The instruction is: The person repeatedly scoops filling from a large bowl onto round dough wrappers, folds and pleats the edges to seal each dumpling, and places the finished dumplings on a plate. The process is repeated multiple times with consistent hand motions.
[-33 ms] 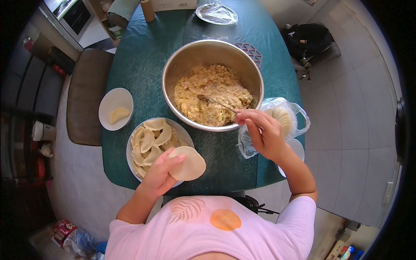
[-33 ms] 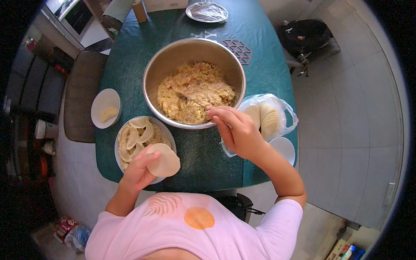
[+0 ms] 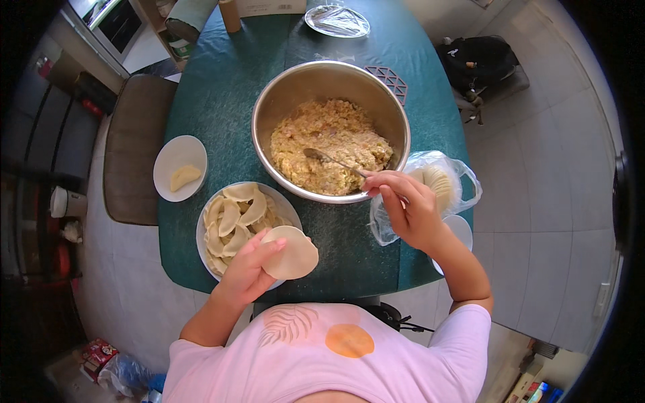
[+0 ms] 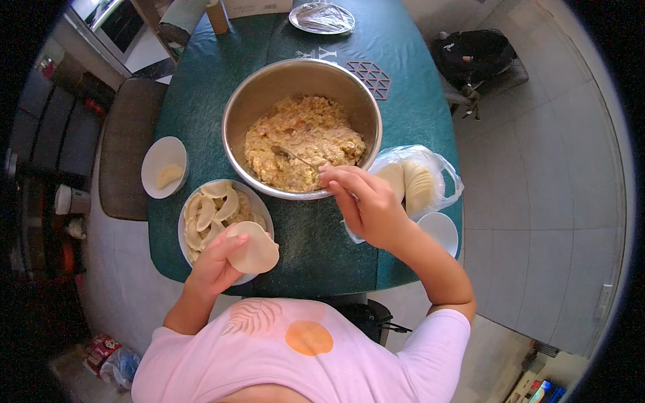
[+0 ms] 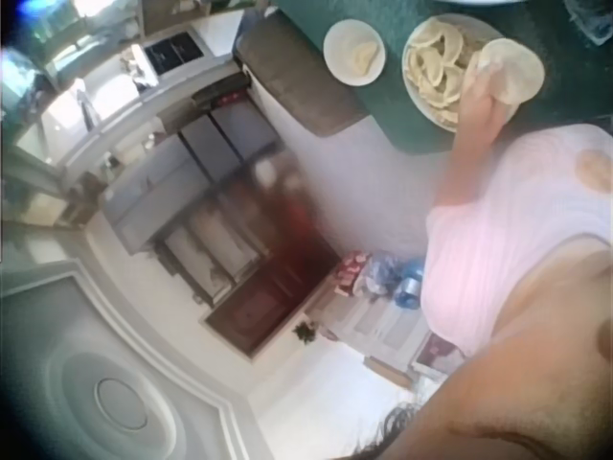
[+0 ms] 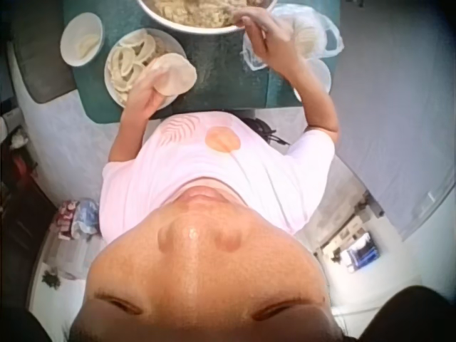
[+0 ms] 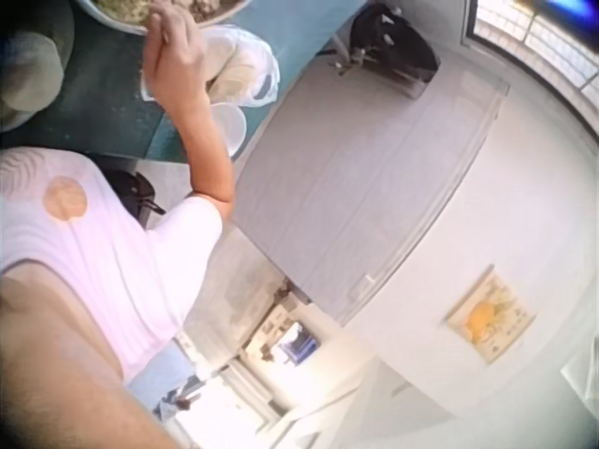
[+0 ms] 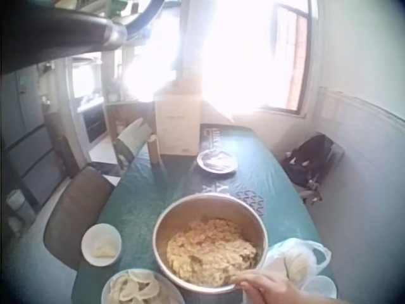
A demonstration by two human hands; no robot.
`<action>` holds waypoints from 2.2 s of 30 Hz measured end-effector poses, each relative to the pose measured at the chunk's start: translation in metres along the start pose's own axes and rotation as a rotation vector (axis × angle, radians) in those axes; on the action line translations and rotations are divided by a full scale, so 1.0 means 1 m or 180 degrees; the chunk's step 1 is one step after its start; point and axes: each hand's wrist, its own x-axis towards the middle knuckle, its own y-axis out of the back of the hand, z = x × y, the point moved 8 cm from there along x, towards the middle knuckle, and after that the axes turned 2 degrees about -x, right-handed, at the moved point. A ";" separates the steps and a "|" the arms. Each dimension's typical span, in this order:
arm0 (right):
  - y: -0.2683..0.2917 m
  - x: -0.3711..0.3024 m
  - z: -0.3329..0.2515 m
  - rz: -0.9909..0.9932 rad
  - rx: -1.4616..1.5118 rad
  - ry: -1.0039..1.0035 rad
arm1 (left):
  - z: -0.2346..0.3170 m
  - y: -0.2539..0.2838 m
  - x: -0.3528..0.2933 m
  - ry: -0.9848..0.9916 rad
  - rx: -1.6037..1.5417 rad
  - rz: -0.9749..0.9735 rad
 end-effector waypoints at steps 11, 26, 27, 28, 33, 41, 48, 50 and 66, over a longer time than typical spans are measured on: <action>-0.004 0.000 -0.006 0.0122 -0.0098 -0.0167 | 0.006 0.016 0.002 -0.0224 0.0103 0.0256; -0.027 -0.019 0.045 0.0548 0.2150 -0.2144 | 0.016 0.014 0.002 -0.0173 -0.0096 0.0190; -0.026 -0.021 0.057 0.0620 0.2291 -0.2349 | 0.017 0.013 0.002 -0.0164 -0.0105 0.0180; -0.024 -0.022 0.067 0.0692 0.2432 -0.2553 | 0.018 0.012 0.002 -0.0156 -0.0113 0.0171; -0.008 -0.016 0.081 0.1025 0.2602 -0.2807 | 0.036 0.003 0.004 -0.0481 -0.0023 0.0210; 0.045 -0.009 0.084 0.1535 0.2804 -0.2279 | 0.064 -0.039 0.028 -0.0588 0.0343 -0.0143; 0.059 -0.007 0.051 0.1361 0.3173 -0.2016 | 0.070 -0.069 0.078 -0.0473 -0.1084 -0.0451; 0.053 -0.008 0.042 0.1275 0.3053 -0.1802 | 0.068 -0.077 0.082 -0.0473 -0.1077 -0.0474; 0.033 -0.019 -0.054 0.0035 -0.0021 0.0846 | 0.065 -0.077 0.084 -0.0336 -0.1220 -0.0458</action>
